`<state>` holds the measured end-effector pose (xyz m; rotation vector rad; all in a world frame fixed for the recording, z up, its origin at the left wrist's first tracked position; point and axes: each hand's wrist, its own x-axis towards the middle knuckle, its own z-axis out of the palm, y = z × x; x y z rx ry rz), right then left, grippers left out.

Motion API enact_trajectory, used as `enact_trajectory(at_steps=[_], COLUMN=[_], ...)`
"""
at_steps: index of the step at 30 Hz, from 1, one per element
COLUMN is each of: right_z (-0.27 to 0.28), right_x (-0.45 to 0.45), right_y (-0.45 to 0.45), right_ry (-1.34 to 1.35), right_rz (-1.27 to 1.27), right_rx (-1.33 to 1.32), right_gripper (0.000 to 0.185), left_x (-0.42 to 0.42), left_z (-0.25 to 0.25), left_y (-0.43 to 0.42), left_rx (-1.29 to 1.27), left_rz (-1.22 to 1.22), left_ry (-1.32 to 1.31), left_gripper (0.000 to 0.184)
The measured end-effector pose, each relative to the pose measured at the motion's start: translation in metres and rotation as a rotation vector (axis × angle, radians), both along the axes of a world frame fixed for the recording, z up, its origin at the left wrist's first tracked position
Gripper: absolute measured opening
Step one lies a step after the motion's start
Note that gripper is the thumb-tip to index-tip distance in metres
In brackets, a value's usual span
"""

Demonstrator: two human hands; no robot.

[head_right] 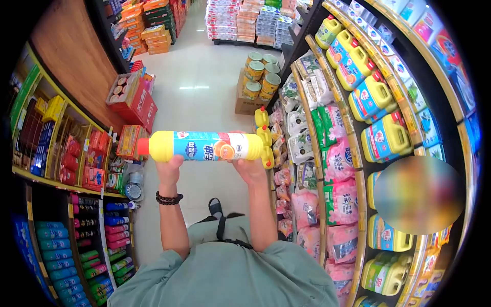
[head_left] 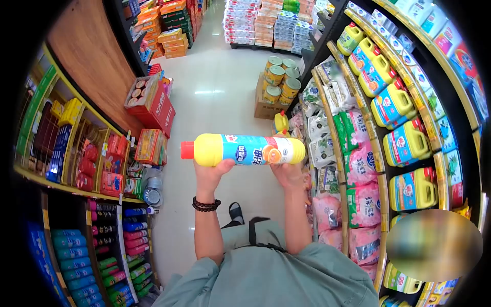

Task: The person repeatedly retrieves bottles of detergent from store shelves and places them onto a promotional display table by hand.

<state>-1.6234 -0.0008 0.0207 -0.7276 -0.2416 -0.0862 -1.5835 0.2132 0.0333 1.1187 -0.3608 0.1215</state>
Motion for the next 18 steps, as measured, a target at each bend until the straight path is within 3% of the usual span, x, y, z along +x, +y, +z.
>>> enact_trajectory(at_steps=[5,8,14,17,18], right_z=[-0.037,-0.033,-0.068,-0.088,-0.085], right_x=[0.078,0.128,0.242,0.316,0.341], right_y=[-0.004,-0.006,-0.033,-0.049,-0.052], right_ry=[0.014,0.017,0.069,0.031,0.026], right_rz=[0.118,0.196,0.163,0.168,0.184], right_rx=[0.005,0.026,-0.033,-0.055,-0.035], right_gripper=[0.094,0.094,0.087,0.083,0.083], left_x=[0.079,0.126,0.233,0.299,0.321], left_z=[0.006,0.003,-0.019,-0.034,-0.019], left_y=[0.006,-0.001,-0.01,-0.016,-0.023], left_rx=[0.084,-0.143,0.047,0.14,0.127], left_rz=[-0.153,-0.4,-0.31,-0.127,-0.187], left_ry=[0.005,0.162,0.188,0.142,0.142], left_gripper=[0.062,0.06,0.061,0.062,0.062])
